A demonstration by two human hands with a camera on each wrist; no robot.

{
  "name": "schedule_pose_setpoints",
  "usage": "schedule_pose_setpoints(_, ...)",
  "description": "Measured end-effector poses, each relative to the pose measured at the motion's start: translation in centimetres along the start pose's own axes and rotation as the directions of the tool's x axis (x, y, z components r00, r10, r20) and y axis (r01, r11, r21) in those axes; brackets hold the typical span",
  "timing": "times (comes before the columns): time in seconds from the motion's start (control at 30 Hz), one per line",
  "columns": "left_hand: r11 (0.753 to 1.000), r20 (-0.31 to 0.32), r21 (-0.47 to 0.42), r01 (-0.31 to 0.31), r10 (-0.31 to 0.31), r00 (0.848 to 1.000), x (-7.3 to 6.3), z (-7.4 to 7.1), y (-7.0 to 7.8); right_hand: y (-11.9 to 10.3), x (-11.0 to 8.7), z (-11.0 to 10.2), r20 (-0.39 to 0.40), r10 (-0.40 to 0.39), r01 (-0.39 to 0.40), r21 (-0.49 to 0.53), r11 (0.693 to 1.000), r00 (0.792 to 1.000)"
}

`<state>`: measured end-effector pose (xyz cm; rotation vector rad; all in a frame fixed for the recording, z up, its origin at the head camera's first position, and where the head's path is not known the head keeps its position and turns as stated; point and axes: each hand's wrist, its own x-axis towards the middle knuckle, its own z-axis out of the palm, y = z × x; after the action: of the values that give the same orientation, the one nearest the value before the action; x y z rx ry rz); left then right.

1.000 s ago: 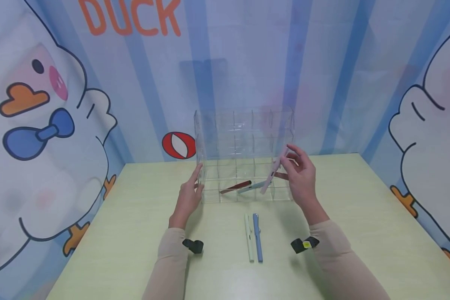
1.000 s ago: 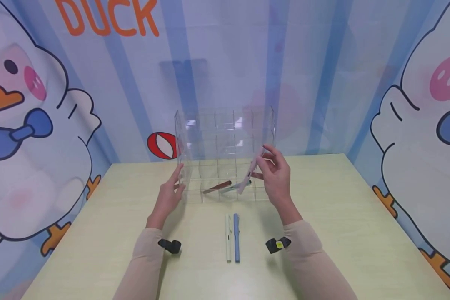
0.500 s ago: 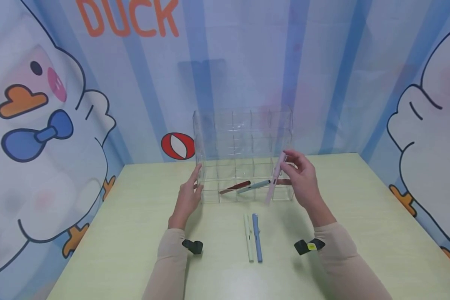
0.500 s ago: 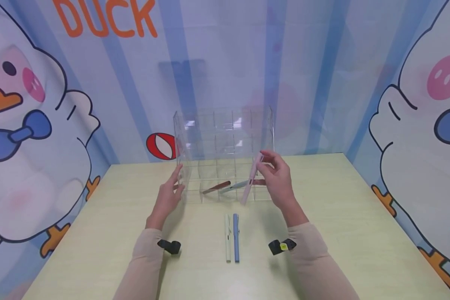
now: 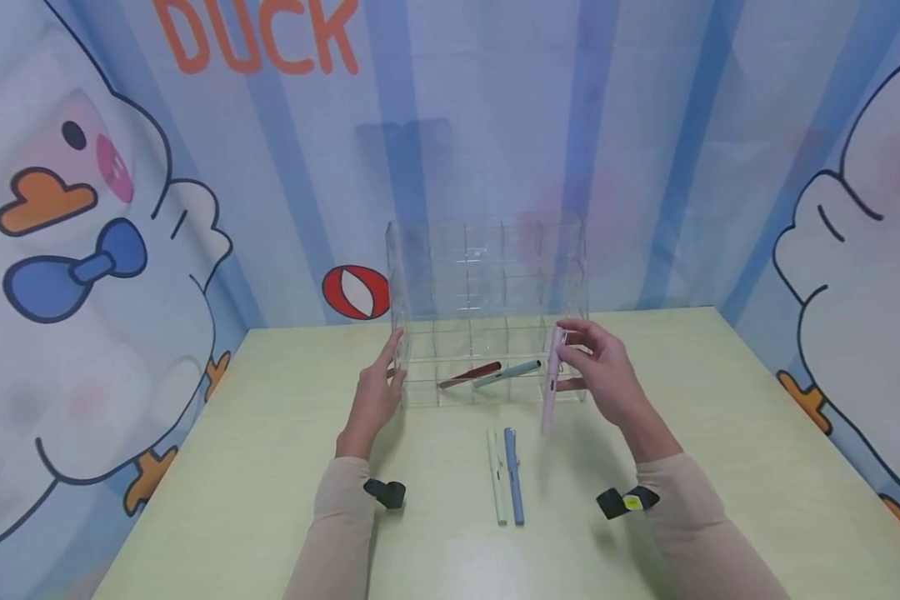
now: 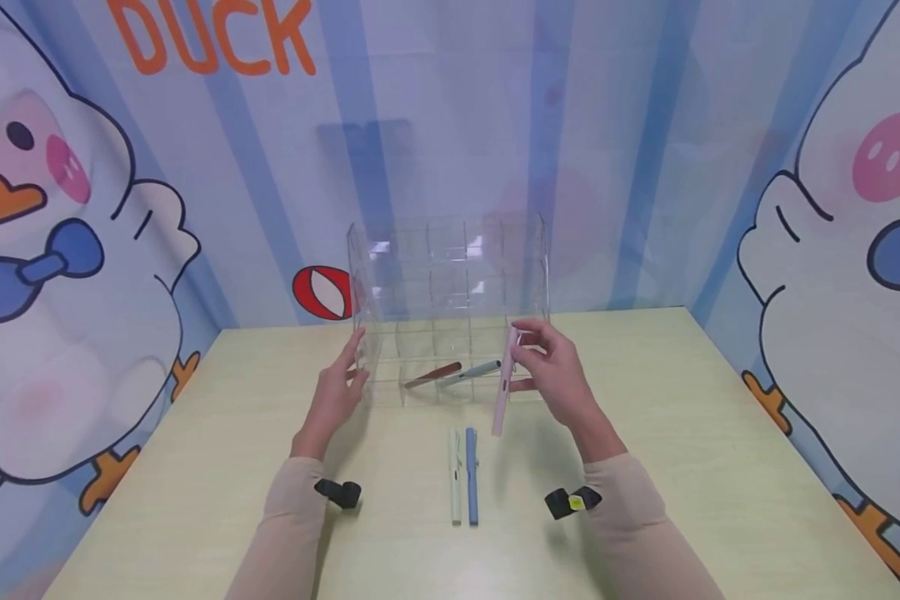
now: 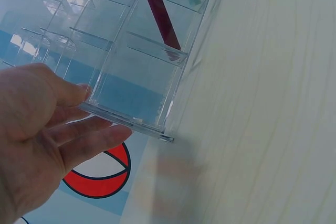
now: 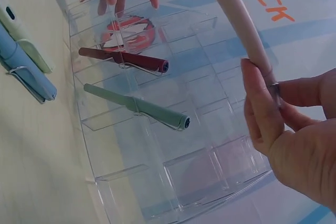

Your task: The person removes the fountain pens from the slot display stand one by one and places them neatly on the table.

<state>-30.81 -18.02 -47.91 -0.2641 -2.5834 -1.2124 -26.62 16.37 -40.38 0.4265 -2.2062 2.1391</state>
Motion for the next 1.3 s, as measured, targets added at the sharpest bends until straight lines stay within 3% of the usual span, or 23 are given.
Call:
schedule_pose_setpoints(0.27,1.0,0.001,-0.002,-0.004,0.004,1.0,0.0,-0.1,0.1,-0.1,-0.2,-0.4,0.106,0.131,-0.121,-0.093,0.988,0.986)
schedule_pose_setpoints(0.53,1.0,-0.002,0.002,-0.004,0.004,1.0,-0.1,-0.1,0.1,0.3,-0.4,-1.0,0.244,0.236,-0.208,-0.136,0.969,0.941)
schedule_pose_setpoints(0.93,1.0,-0.002,-0.001,-0.007,0.007,1.0,0.1,0.0,-0.1,0.9,-0.3,-1.5,0.316,0.36,-0.327,-0.155,0.932,0.878)
schedule_pose_setpoints(1.3,1.0,0.001,0.002,0.002,-0.002,1.0,0.1,0.0,-0.1,2.0,-0.5,-1.4,0.352,0.417,-0.368,-0.199,0.908,0.838)
